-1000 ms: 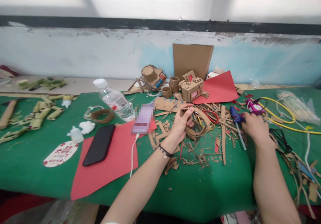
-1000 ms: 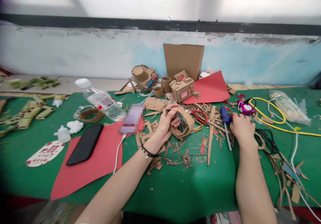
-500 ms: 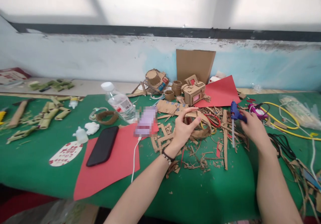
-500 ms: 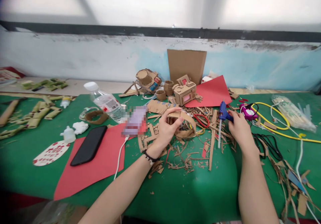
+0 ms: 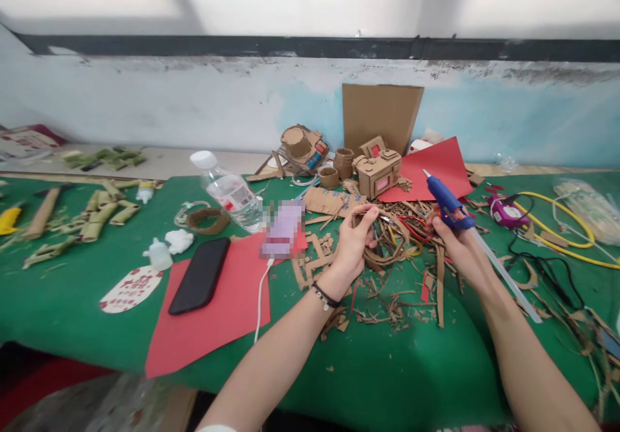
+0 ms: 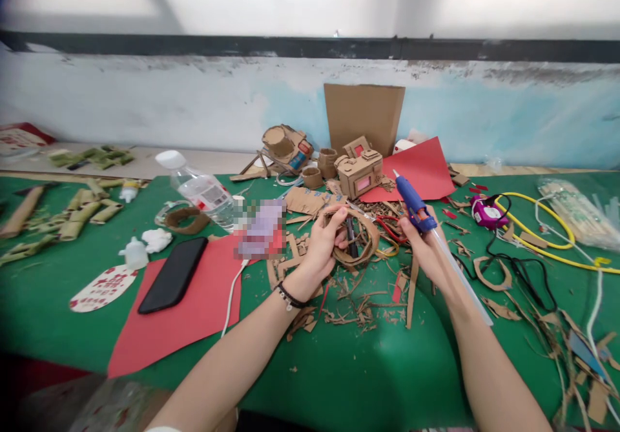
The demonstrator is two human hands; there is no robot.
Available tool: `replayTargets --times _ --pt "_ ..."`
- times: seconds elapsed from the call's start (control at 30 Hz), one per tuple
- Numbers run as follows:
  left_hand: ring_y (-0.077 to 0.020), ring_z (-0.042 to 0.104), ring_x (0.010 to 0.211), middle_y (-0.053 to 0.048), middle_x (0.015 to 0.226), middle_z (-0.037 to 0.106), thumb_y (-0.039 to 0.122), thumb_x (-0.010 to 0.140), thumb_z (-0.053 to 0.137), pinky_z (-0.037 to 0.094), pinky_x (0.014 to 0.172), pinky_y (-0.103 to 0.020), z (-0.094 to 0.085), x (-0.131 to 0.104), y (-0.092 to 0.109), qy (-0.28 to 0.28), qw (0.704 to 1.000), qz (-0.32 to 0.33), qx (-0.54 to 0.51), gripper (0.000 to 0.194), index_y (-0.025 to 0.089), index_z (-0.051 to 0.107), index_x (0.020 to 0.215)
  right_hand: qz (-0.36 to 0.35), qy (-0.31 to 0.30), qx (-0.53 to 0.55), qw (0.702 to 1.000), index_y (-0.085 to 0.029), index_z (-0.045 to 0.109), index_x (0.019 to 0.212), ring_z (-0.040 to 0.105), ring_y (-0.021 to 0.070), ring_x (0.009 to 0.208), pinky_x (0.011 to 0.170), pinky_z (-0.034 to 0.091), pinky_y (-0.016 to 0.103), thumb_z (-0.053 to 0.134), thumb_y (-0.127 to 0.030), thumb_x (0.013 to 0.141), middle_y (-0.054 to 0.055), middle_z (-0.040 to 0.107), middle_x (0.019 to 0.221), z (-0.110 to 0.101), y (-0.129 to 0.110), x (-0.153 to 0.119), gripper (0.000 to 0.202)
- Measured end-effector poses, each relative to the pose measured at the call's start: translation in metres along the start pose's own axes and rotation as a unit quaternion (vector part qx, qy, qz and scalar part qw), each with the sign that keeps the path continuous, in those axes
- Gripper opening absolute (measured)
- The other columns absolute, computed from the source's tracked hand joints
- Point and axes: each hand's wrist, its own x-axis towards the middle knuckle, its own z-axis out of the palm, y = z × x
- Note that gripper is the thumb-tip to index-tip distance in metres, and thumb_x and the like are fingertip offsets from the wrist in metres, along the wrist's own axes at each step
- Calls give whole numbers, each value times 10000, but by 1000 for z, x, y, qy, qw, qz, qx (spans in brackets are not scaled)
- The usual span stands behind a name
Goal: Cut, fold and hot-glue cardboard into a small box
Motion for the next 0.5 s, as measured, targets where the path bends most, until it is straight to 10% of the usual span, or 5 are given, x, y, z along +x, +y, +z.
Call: replayTargets --times 0.5 --pt "-33 389 442 75 753 588 607 770 927 365 393 -185 11 -10 -20 76 997 27 -12 568 218 681 1102 13 24 -83 996 -227 626 1437 528 356 1496 1326 313 559 484 -776 1025 143 658 1496 51 12 -31 701"
